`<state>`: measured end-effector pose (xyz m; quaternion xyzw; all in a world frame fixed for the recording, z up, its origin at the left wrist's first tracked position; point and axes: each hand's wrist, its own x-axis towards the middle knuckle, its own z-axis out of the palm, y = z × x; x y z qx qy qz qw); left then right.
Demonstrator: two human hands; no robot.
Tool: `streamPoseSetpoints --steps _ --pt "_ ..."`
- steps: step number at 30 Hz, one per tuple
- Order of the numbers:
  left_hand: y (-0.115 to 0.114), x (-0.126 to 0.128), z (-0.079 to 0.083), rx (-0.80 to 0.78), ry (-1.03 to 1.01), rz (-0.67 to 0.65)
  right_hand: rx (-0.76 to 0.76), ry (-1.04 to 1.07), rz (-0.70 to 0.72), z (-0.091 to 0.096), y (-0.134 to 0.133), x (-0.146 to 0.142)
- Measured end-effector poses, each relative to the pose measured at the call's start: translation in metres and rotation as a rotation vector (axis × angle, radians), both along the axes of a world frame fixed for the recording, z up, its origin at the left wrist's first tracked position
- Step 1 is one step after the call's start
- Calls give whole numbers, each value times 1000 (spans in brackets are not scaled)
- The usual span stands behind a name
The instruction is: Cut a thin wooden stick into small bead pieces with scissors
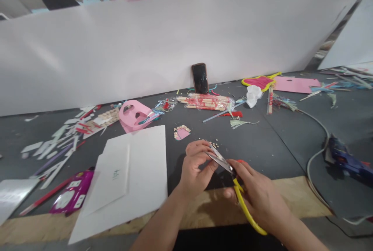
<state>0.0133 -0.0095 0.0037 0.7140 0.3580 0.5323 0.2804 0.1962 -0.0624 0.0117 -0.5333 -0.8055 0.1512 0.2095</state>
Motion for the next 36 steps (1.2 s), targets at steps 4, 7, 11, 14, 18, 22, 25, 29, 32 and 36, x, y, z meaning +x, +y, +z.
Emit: streamPoseSetpoints --steps 4,7,11,14,18,22,25,29,32,36 --pt "1 0 1 30 14 -15 43 -44 -5 -2 -2 1" --pt "1 0 1 22 11 -40 49 -68 4 -2 -3 2" --pt "1 -1 2 -29 13 -93 53 -76 19 -1 -3 2" --pt "0 -2 3 -60 24 -118 65 -80 24 -1 -2 2" --pt "0 -2 3 -78 18 -120 74 -50 9 -1 -1 1" --pt "-1 -1 2 -68 14 -108 76 19 16 -2 0 0" --pt "-1 -1 1 -52 21 -88 57 24 13 -4 0 1" --pt "-1 -1 1 -32 18 -66 17 22 -10 -4 0 2" --pt "-1 -1 1 -12 22 -67 10 -5 -13 -2 -1 2" --pt "-1 -1 3 -12 15 -87 26 -73 -10 -1 -3 1"
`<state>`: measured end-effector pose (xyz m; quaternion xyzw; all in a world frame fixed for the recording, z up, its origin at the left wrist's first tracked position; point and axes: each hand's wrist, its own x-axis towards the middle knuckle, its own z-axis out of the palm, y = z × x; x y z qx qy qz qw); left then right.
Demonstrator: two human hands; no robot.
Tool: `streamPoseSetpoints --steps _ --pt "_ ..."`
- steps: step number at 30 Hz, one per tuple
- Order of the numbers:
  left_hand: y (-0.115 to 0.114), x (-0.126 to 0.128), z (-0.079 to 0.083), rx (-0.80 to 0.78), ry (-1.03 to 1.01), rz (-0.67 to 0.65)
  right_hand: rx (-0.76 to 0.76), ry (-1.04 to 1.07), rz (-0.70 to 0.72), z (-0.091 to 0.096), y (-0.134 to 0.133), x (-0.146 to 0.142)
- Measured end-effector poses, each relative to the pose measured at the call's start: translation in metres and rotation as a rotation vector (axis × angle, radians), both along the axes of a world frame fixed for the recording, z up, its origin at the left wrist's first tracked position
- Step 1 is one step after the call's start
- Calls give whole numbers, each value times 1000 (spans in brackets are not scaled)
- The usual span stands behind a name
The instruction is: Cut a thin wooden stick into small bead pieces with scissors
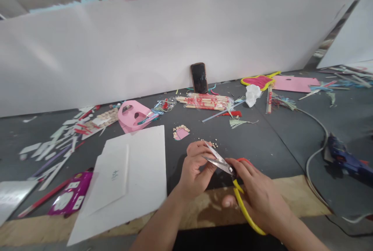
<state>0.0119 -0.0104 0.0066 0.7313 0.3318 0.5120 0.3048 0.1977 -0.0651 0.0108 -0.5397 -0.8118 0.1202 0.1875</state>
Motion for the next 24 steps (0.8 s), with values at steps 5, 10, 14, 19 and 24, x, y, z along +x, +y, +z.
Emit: streamPoseSetpoints --steps 5,10,14,19,24 --pt "1 -1 4 -70 -15 -63 40 -32 5 -1 1 -1" --pt "0 -2 0 -167 -68 -136 42 19 58 -1 2 1" --pt "0 -1 -4 -169 -101 -131 24 69 61 -1 2 2" --pt "-1 1 -4 -97 -55 -75 -6 104 34 -3 2 2" --pt "0 3 -3 29 -5 73 -41 131 -9 -2 2 1"
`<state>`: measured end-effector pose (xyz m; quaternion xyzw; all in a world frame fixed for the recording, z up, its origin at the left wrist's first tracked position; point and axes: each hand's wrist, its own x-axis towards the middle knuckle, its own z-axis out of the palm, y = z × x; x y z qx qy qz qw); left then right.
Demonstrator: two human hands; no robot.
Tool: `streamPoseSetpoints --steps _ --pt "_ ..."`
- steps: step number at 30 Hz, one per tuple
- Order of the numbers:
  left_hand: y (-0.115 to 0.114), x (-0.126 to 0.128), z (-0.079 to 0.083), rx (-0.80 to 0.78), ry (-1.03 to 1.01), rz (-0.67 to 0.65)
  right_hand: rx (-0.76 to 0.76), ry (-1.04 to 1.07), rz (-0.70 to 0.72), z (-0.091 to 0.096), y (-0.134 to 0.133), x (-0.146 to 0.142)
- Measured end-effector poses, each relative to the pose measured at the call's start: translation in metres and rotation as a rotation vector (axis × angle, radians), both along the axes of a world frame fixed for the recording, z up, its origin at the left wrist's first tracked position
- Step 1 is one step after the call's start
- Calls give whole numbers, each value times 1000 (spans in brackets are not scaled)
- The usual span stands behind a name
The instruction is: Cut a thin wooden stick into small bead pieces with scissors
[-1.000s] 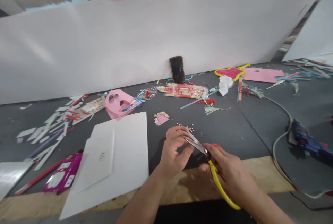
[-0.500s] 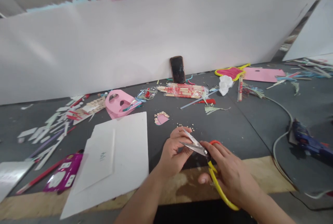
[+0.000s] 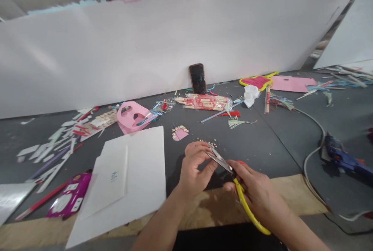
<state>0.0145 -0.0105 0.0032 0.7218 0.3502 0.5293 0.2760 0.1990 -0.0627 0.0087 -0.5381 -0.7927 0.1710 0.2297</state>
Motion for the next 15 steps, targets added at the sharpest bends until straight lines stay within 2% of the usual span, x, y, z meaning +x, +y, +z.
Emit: streamPoseSetpoints --steps 2,6,15 --pt "1 0 -1 60 17 36 -2 -12 10 2 0 0" --pt "1 -1 -1 84 21 11 29 -69 26 3 -1 -1" --pt "1 -2 1 -106 -85 -130 55 -128 30 1 -2 -2"
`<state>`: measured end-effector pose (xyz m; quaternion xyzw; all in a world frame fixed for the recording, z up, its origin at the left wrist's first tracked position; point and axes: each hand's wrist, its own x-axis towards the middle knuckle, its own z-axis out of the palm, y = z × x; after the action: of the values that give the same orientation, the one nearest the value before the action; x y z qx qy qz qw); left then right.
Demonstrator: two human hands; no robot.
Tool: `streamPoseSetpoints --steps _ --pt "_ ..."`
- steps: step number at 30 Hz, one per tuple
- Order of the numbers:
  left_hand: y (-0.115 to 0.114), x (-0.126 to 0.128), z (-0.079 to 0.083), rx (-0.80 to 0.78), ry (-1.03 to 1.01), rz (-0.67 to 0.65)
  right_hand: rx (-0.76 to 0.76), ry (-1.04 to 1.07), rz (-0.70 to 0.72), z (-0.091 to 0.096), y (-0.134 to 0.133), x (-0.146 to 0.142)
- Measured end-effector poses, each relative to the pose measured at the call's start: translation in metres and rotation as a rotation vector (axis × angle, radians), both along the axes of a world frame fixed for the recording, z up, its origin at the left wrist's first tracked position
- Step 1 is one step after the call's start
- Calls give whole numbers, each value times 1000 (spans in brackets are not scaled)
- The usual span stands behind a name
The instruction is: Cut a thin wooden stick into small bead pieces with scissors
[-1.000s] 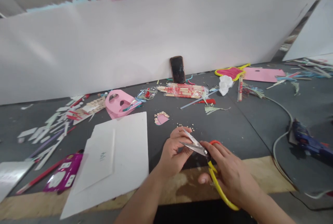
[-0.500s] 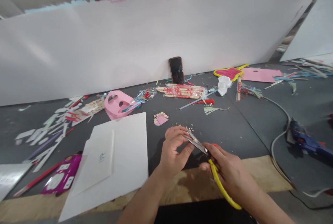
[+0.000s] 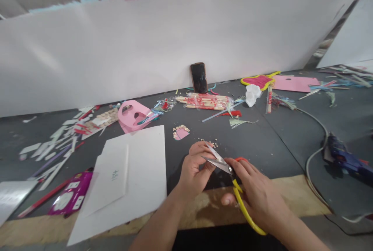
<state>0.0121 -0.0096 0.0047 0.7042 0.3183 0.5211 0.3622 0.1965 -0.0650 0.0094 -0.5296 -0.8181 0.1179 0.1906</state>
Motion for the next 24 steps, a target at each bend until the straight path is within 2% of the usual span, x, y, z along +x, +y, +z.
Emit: streamPoseSetpoints --steps 10,17,24 --pt "0 0 -6 -25 -16 13 -4 87 0 0 6 -2" --pt "-1 1 -5 42 34 102 -36 132 -20 3 7 -2" --pt "0 1 -4 119 61 132 -4 23 -18 4 4 -4"
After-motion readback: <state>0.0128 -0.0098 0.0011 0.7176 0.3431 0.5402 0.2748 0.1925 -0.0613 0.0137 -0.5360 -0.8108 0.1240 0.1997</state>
